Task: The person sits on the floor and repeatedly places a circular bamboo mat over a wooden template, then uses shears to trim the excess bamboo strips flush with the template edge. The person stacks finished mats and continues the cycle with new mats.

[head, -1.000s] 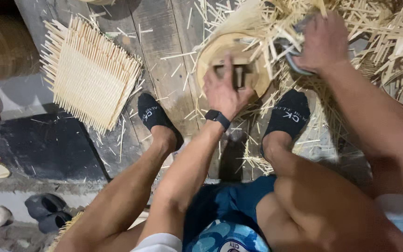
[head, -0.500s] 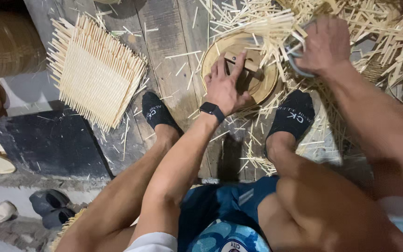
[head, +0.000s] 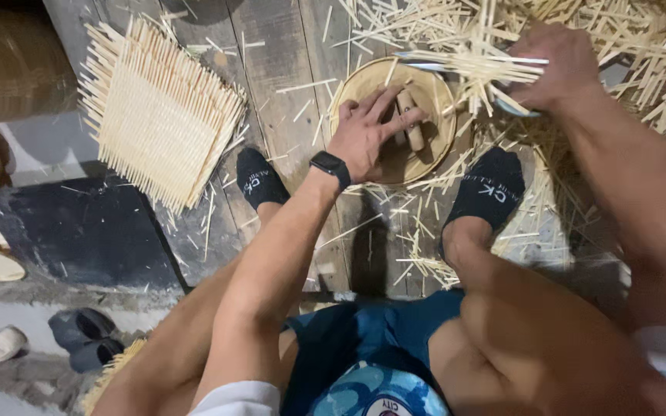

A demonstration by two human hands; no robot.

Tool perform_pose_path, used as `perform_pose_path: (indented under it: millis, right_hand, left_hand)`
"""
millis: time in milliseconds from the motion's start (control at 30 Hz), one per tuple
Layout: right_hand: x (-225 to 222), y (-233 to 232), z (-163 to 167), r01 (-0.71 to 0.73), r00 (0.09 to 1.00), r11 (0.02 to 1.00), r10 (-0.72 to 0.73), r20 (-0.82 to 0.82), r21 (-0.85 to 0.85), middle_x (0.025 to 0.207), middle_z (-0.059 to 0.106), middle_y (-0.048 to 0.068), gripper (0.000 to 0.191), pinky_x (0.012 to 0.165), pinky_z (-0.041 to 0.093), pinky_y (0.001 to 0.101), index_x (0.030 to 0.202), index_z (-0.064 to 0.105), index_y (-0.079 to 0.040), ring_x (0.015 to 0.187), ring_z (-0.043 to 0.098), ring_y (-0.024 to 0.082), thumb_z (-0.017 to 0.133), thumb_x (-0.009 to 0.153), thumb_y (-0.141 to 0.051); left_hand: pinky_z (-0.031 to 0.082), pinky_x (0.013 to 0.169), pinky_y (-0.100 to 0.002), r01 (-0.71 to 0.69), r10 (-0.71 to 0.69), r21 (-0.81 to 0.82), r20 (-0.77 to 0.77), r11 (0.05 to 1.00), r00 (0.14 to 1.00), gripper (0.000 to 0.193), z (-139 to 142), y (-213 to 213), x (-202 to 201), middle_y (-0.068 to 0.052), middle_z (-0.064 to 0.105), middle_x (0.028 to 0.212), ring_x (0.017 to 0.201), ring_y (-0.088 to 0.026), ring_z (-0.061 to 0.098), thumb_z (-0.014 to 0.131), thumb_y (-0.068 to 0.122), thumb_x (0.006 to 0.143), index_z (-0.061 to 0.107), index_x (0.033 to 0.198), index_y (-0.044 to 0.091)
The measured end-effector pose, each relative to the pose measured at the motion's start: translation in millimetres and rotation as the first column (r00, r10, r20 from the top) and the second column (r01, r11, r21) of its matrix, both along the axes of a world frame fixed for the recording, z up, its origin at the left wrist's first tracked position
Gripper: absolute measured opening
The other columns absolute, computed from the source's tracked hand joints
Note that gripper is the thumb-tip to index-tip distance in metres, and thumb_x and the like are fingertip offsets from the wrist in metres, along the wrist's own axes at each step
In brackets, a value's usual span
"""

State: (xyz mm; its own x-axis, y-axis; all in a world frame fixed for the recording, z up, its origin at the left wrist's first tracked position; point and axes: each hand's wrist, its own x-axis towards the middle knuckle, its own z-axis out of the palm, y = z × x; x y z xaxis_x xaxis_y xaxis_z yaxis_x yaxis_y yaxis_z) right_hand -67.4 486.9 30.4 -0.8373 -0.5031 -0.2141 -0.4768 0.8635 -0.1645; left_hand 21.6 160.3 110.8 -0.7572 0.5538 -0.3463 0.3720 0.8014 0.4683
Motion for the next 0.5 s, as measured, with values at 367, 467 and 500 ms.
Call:
perform_pose_path:
  millis: [367,467,500]
  right_hand:
    - [-20,53,3,0.837,0.371,0.514,-0.784,0.498,0.185,0.163,0.035,0.039,0.109,0.128,0.030,0.0495,0.159,0.032,0.013,0.152,0.037,0.049,0.066,0.099,-0.072]
    - [0,55,-1,0.722,0.559,0.639,-0.765,0.321,0.264,0.161,0.007,0.037,0.126,0.123,0.019,0.0539,0.157,0.005,0.012,0.149,0.015,0.051,0.091,0.081,-0.039]
    - [11,53,-3,0.675,0.663,0.703,-0.711,0.234,0.224,0.157,0.015,0.040,0.123,0.119,0.025,0.0556,0.155,0.011,0.014,0.145,0.023,0.054,0.093,0.080,-0.039]
  left_hand:
    - [0.040,0.108,-0.052,-0.280,0.294,0.345,0.012,0.896,0.956,0.092,-21,-2,9,-0.017,0.051,0.150,0.138,-0.038,0.049,0.086,0.022,0.068,0.045,0.150,0.019]
    - [0.045,0.110,-0.049,-0.500,0.497,0.489,0.148,0.714,0.855,0.075,-38,-13,-10,-0.023,0.060,0.139,0.131,-0.039,0.055,0.084,0.033,0.085,0.049,0.146,0.006]
    - [0.046,0.108,-0.048,-0.553,0.578,0.378,0.055,0.743,0.814,0.063,-45,-17,-22,-0.023,0.064,0.135,0.128,-0.039,0.058,0.079,0.035,0.093,0.056,0.143,0.005]
